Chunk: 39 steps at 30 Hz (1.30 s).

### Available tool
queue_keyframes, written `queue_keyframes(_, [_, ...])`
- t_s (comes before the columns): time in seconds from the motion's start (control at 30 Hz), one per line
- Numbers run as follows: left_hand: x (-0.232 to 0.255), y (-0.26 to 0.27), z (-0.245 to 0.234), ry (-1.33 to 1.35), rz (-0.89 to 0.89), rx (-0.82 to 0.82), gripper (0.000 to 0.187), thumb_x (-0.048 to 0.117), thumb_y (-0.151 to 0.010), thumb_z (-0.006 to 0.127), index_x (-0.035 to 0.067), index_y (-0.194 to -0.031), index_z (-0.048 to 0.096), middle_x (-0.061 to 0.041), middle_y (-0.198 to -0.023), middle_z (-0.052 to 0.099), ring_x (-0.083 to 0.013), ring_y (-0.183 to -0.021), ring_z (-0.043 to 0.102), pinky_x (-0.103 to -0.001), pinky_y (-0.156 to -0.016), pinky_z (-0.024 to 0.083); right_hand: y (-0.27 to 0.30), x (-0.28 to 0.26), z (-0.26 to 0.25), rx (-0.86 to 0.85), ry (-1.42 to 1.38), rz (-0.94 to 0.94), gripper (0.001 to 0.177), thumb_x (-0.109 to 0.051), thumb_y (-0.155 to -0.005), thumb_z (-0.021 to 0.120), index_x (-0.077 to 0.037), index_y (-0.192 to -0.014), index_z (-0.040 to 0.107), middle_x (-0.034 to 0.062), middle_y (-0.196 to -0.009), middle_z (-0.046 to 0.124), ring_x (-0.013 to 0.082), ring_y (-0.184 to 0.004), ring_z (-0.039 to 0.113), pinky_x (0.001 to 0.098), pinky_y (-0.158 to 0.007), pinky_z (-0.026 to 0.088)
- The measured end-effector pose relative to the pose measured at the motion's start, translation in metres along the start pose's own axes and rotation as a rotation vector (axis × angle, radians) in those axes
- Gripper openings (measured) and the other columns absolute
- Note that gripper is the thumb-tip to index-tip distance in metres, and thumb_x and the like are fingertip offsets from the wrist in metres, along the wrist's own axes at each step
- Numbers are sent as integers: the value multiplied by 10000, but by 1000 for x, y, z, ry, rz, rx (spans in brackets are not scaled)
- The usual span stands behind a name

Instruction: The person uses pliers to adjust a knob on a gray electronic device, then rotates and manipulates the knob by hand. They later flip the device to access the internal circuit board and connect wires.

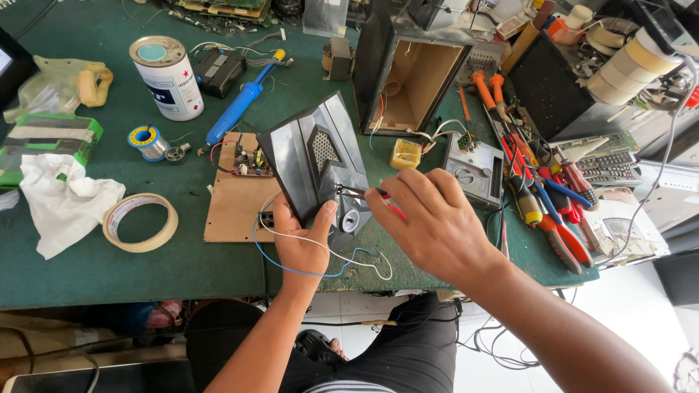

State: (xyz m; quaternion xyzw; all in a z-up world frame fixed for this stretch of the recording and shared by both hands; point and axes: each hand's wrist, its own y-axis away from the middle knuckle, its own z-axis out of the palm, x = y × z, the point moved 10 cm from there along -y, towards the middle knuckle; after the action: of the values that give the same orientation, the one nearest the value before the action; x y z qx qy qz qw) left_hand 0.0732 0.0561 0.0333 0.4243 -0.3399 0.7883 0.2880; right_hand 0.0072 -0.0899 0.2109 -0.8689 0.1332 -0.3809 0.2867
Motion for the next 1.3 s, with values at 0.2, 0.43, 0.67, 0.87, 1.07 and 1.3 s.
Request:
queue_keyframes(0.2, [7, 0, 1, 19, -3, 6, 379, 58, -910, 867, 51, -1203, 627, -97, -923, 734, -122, -851, 709, -344, -829, 651, 2, 1, 4, 5, -16, -20, 229, -12, -1085, 513, -59, -1077, 736, 156, -981, 616, 350, -956, 611, 421, -864, 496])
queue_keyframes(0.43, [7, 1, 1, -1, 23, 18, 383, 60, -906, 874, 46, -1202, 632, -93, -912, 732, -117, -834, 692, -332, -810, 640, 18, -1, 20, -47, -1, 33, 221, -41, -1059, 516, -80, -1095, 730, 144, -966, 594, 354, -915, 601, 408, -779, 481])
queue_keyframes(0.67, [-13, 5, -8, -55, 56, 21, 342, 74, -903, 877, 54, -1153, 644, -104, -858, 723, -140, -767, 703, -327, -739, 631, 54, 27, 61, -511, -357, 624, 296, -370, -1058, 570, -139, -1224, 652, 156, -918, 668, 424, -846, 707, 518, -771, 550])
queue_keyframes(0.87, [-3, 12, -10, -237, 181, 29, 318, 147, -911, 896, 48, -1117, 674, -139, -800, 716, -215, -693, 728, -343, -663, 611, 123, 23, 108, -783, -1473, 1630, 278, -245, -1031, 603, -3, -1163, 640, 281, -827, 750, 424, -610, 761, 531, -512, 644])
queue_keyframes(1.07, [4, 15, -6, -349, 210, 36, 354, 241, -914, 897, 71, -1146, 690, -149, -786, 736, -333, -683, 763, -370, -611, 605, 149, -3, 121, -587, -2108, 1775, 341, -275, -1084, 503, 19, -1216, 614, 339, -848, 753, 521, -741, 784, 690, -632, 631])
queue_keyframes(1.3, [-6, 5, -12, -189, 152, 66, 330, 139, -915, 886, 42, -1135, 662, -126, -821, 710, -170, -734, 676, -360, -723, 612, 126, 59, 69, -412, -734, 996, 466, -257, -892, 820, -229, -1346, 721, 104, -1042, 792, 369, -944, 780, 454, -772, 643])
